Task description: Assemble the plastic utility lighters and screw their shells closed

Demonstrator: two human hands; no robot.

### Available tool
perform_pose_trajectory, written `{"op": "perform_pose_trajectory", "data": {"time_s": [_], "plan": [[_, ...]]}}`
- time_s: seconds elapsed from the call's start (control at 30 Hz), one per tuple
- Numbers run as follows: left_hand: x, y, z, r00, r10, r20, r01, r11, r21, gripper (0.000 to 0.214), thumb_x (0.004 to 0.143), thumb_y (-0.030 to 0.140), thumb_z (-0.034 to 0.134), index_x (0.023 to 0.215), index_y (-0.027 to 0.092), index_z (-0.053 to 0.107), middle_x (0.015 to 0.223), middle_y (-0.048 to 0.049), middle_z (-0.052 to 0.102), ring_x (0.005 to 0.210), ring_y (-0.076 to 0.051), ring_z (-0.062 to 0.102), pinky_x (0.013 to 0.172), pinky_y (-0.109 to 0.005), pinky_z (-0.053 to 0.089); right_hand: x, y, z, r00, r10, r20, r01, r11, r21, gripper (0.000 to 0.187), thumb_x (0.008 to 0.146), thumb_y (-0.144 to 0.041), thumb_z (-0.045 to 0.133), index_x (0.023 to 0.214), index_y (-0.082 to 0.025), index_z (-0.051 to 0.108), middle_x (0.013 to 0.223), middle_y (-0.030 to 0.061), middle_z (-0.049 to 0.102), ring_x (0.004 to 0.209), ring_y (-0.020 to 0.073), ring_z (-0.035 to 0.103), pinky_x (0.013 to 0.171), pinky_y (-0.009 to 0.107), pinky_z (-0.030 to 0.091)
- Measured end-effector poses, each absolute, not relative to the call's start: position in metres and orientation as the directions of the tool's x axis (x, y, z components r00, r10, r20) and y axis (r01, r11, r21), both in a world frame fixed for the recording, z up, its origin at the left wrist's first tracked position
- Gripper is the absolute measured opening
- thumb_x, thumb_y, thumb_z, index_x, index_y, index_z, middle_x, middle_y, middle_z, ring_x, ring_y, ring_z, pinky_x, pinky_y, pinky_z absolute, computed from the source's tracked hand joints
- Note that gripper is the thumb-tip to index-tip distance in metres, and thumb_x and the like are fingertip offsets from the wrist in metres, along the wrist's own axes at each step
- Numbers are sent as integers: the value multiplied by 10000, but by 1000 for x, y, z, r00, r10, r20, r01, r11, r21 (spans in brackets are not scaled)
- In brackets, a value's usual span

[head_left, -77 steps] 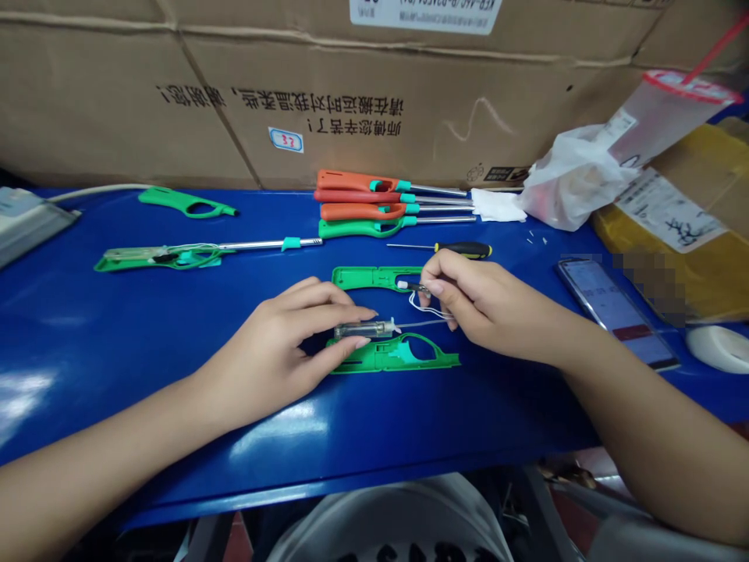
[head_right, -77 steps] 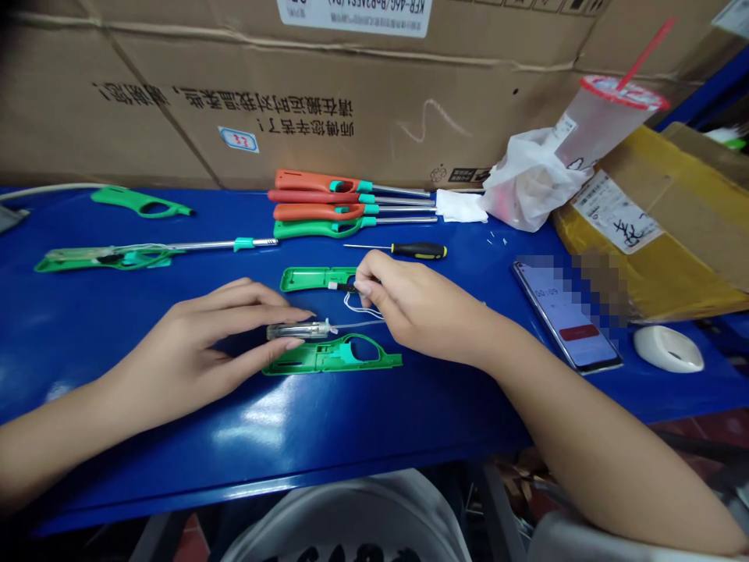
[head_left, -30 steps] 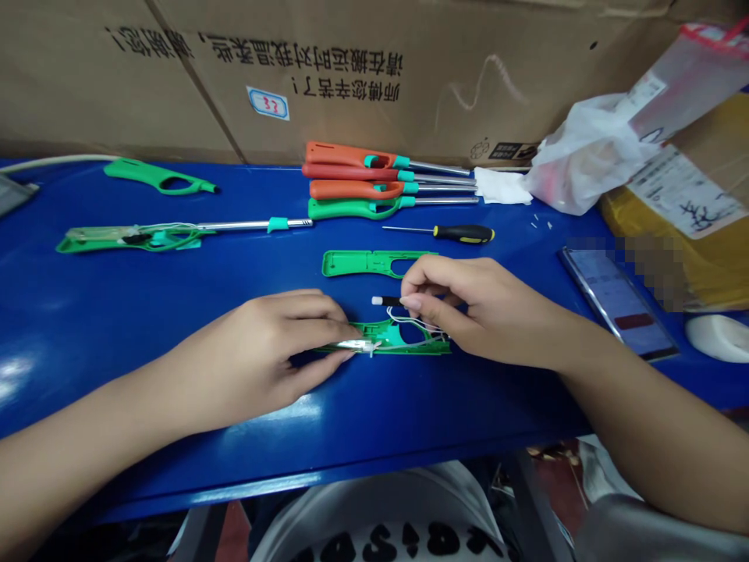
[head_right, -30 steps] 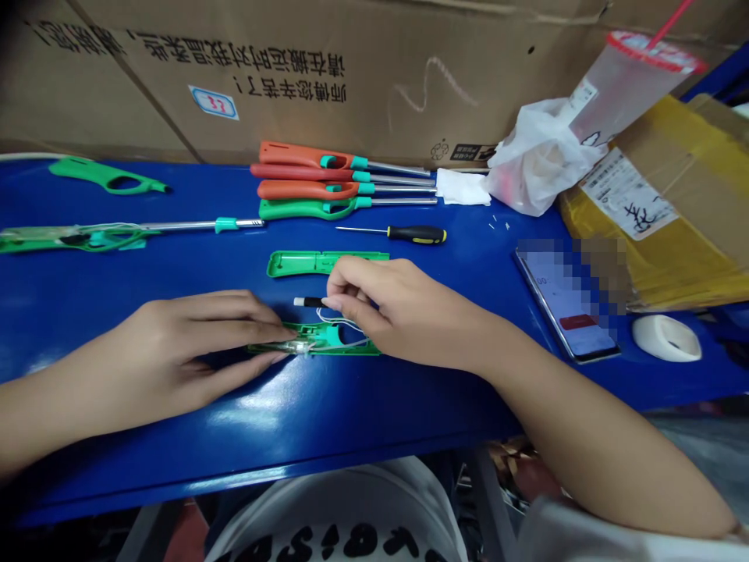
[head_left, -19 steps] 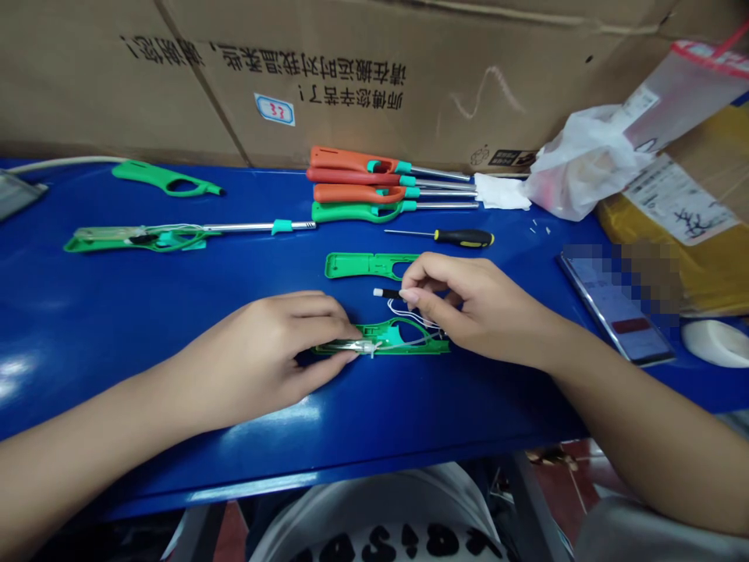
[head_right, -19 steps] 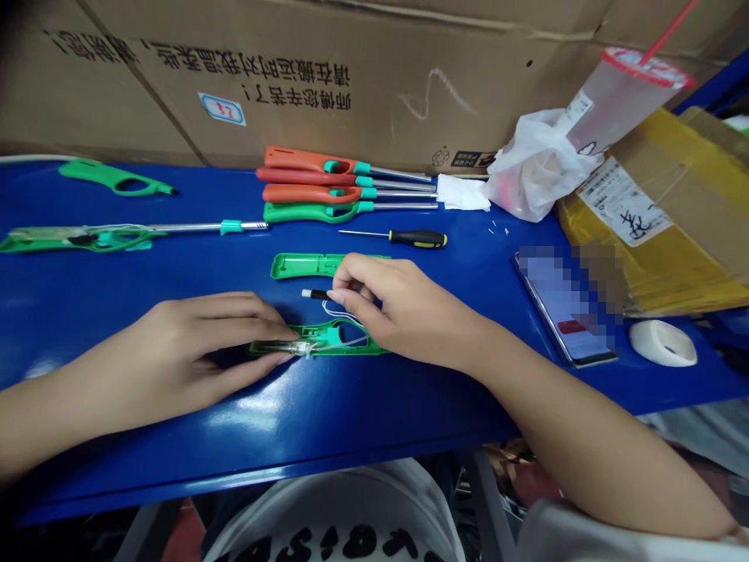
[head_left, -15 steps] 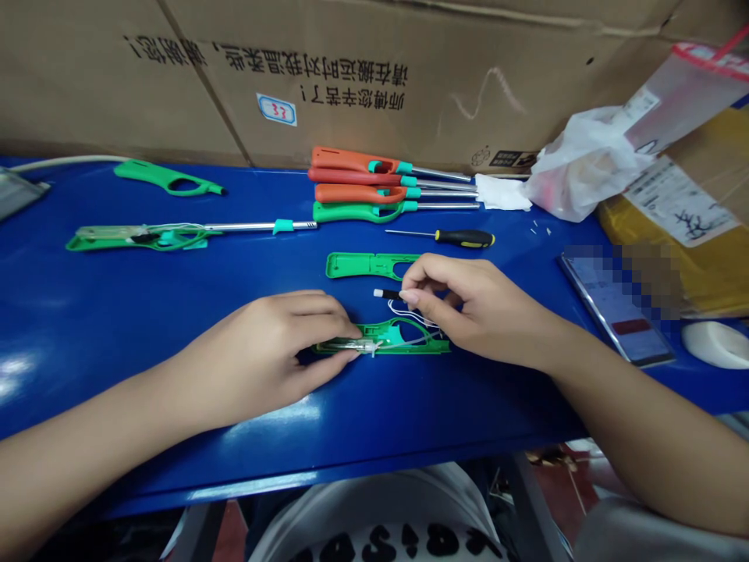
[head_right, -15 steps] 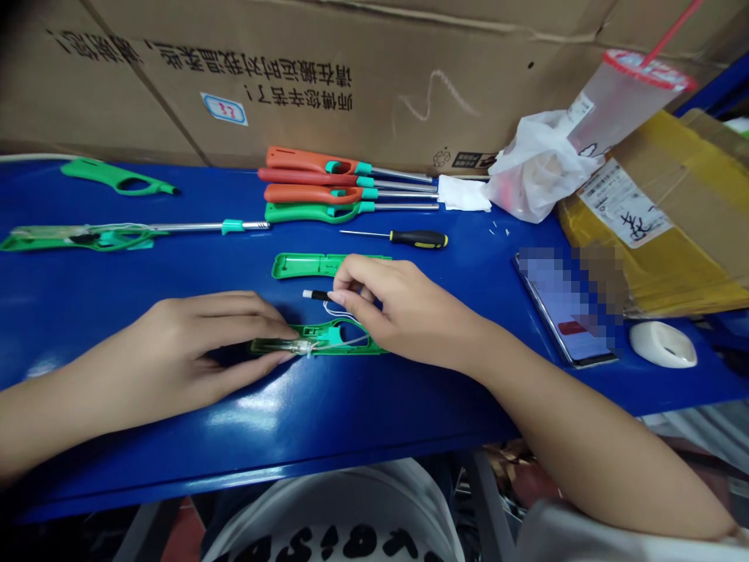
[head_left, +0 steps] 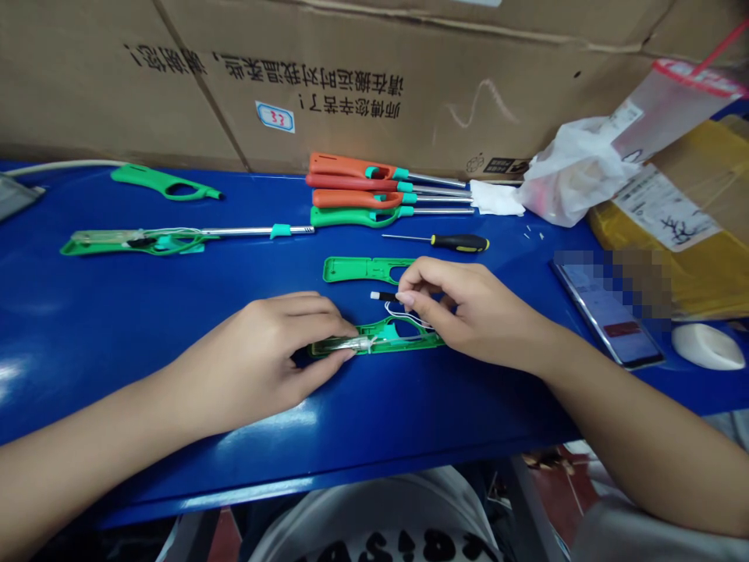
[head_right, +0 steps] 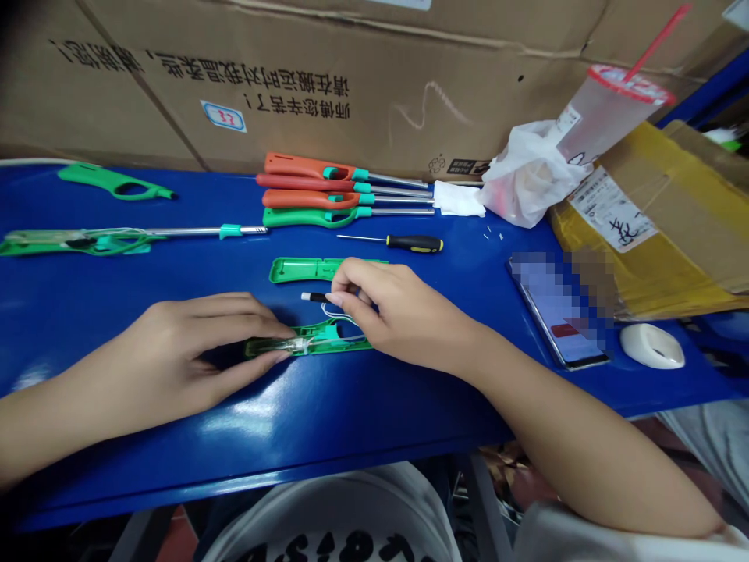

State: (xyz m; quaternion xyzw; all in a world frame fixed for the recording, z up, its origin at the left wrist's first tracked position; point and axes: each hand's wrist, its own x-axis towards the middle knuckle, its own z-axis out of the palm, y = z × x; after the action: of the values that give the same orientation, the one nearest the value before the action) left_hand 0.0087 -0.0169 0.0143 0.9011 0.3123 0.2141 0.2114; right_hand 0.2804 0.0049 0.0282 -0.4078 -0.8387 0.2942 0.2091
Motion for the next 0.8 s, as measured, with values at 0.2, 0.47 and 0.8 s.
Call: {"op": "perform_pose_trajectory", "data": {"time_s": [0.2, 0.47, 0.8], "plan": [[11, -18, 20, 723, 667, 177, 495, -680, 541, 188, 1002, 151, 649, 1131, 178, 783, 1039, -56, 758, 934, -172, 721, 871, -295, 567, 281, 4, 28, -584, 804, 115, 558, 500, -662, 158, 1055, -289, 560, 945, -190, 613, 778, -41, 627, 674, 97, 548, 649, 246, 386], [10, -16, 13, 703, 668, 242, 464, -690, 556, 146, 1015, 224, 663, 1080, 210, 793, 992, -26, 753, 875, -150, 725, 801, -267, 564, 280, 5, 28, -579, 806, 124, 554, 501, -665, 170, 1060, -305, 561, 945, -191, 611, 785, -39, 630, 686, 97, 553, 662, 245, 392], [12, -16, 12, 677, 693, 247, 487, -674, 555, 136, 1008, 251, 666, 1065, 241, 789, 999, -1, 756, 874, -136, 737, 785, -243, 570, 278, 6, 26, -572, 812, 116, 538, 479, -693, 185, 1066, -324, 557, 948, -192, 611, 766, -50, 613, 650, 88, 531, 661, 247, 396]]}}
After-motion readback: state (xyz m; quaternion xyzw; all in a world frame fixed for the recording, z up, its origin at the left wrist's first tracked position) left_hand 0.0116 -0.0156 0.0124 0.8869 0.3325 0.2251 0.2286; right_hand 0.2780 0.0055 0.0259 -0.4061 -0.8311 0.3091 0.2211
